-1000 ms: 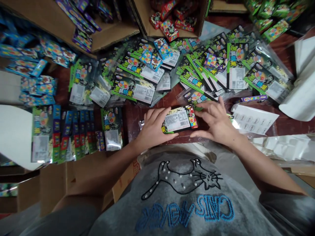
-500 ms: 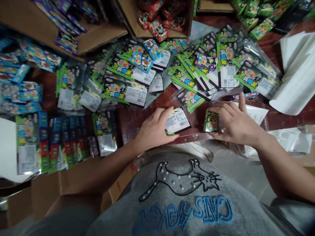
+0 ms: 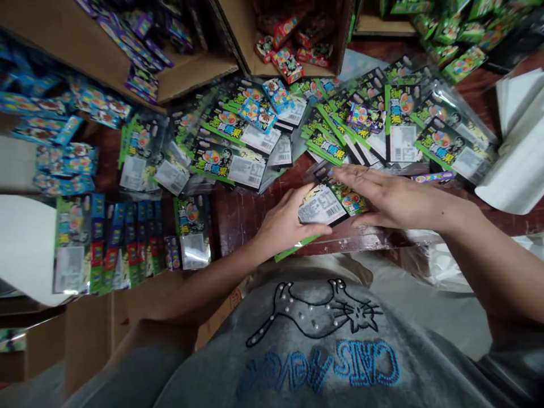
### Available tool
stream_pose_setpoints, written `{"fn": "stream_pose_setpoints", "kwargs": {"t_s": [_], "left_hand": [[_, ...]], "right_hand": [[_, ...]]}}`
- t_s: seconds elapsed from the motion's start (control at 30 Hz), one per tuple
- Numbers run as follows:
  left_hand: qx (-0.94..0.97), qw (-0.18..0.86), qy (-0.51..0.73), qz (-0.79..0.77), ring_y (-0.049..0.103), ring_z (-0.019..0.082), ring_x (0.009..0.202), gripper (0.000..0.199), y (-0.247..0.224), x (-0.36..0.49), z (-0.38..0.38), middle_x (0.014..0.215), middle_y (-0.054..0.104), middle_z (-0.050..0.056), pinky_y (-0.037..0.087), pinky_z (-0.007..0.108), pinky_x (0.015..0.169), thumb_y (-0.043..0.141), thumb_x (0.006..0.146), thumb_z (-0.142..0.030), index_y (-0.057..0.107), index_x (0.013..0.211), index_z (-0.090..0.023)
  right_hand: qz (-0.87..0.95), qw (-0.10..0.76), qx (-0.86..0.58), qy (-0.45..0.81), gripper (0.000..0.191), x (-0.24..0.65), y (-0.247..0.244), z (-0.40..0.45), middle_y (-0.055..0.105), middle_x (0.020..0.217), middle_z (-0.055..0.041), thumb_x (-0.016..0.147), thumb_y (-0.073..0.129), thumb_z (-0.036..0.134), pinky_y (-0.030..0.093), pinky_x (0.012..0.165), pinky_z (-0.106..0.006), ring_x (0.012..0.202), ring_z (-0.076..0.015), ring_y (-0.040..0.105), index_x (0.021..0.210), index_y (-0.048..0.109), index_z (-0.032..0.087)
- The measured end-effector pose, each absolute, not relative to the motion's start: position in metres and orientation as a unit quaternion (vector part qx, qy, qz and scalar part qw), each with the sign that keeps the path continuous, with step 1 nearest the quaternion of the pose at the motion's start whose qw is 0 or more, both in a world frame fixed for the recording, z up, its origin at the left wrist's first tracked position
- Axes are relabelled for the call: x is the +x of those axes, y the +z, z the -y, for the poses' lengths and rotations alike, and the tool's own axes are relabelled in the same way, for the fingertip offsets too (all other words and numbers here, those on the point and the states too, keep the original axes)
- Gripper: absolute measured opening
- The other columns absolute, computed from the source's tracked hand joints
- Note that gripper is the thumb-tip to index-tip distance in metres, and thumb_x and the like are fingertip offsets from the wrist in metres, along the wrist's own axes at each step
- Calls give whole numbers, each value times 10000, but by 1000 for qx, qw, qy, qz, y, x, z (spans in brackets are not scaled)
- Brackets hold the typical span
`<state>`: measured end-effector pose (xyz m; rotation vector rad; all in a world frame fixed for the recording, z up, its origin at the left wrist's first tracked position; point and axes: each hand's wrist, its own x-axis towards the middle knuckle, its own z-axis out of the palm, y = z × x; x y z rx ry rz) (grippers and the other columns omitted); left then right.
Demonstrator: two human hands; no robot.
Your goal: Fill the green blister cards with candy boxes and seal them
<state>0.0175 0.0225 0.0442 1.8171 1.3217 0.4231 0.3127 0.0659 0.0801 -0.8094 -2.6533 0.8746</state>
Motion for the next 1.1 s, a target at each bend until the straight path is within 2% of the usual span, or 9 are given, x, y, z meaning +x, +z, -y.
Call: {"fn": "stream_pose_setpoints", "kwargs": {"t_s": [0.1,0.2,0.27,0.47,0.57,0.67,0.77,0.9,1.1], "left_hand": [[659,503,256,-497,706,298,1234,433,38,32,-30,1347,742,120,559,472,1079,696,1009,-473,639,1353,-217],[592,563,311,-486,722,262,1142,321,31,50,-35,1248,764,114,569,448,1040,642,1035,-435,645,1242,-190],[543,602,344,-475,717,251,1141,307,27,59,-35,1245,751,119,578,437,1034,660,1020,-416,611,1219,-187],[497,658,346,-448,729,234,1080,396,16,55,-27,1151,733,91,619,403,949,774,923,-416,542,1175,-216],[516,661,324,-438,749,241,1044,678,14,46,-24,1144,728,75,640,427,923,786,895,-380,443,1467,-255],[537,651,312,-436,758,261,1060,895,13,36,-28,1255,718,96,658,455,903,749,918,-378,256,1663,-325],[570,622,316,-433,749,270,1120,719,11,26,-36,1322,713,115,655,421,911,758,914,-387,442,1552,-288],[584,617,309,-428,750,228,1030,571,6,16,-42,1180,751,84,642,359,871,780,920,-432,555,1415,-258],[604,550,361,-451,665,224,1343,251,3,19,-51,1429,702,78,531,406,1167,592,1079,-427,721,1211,-256]], "right_hand": [[870,188,-309,334,872,313,79,-73,470,1731,-145,1020,665,590,422,1313,-630,1604,-370,455,1738,322,233],[813,288,-373,342,643,305,71,-82,570,1657,-120,1127,479,480,482,1270,-599,1538,-311,553,1717,346,262],[791,316,-415,319,632,300,64,-87,581,1638,-129,1124,468,500,508,1246,-571,1528,-306,561,1697,377,251],[790,288,-435,322,410,298,56,-89,782,1218,-109,1043,654,507,618,1028,-469,1120,-268,757,1334,731,229],[811,264,-383,355,319,296,54,-79,754,1250,-112,1061,640,435,602,1056,-479,1178,-261,729,1279,760,236],[807,280,-398,335,363,291,48,-61,631,1476,-136,1044,658,441,517,1189,-580,1400,-316,609,1363,723,282],[714,381,-489,325,520,282,32,-33,573,1514,-139,1017,705,415,567,1138,-559,1339,-301,640,1508,557,329],[566,484,-502,440,386,261,8,-2,679,1183,-36,1004,733,381,664,837,-342,906,-166,732,1332,538,325],[539,454,-535,466,313,251,8,-3,765,1052,-36,1005,726,446,663,884,-386,915,-183,746,1258,687,266]]}}
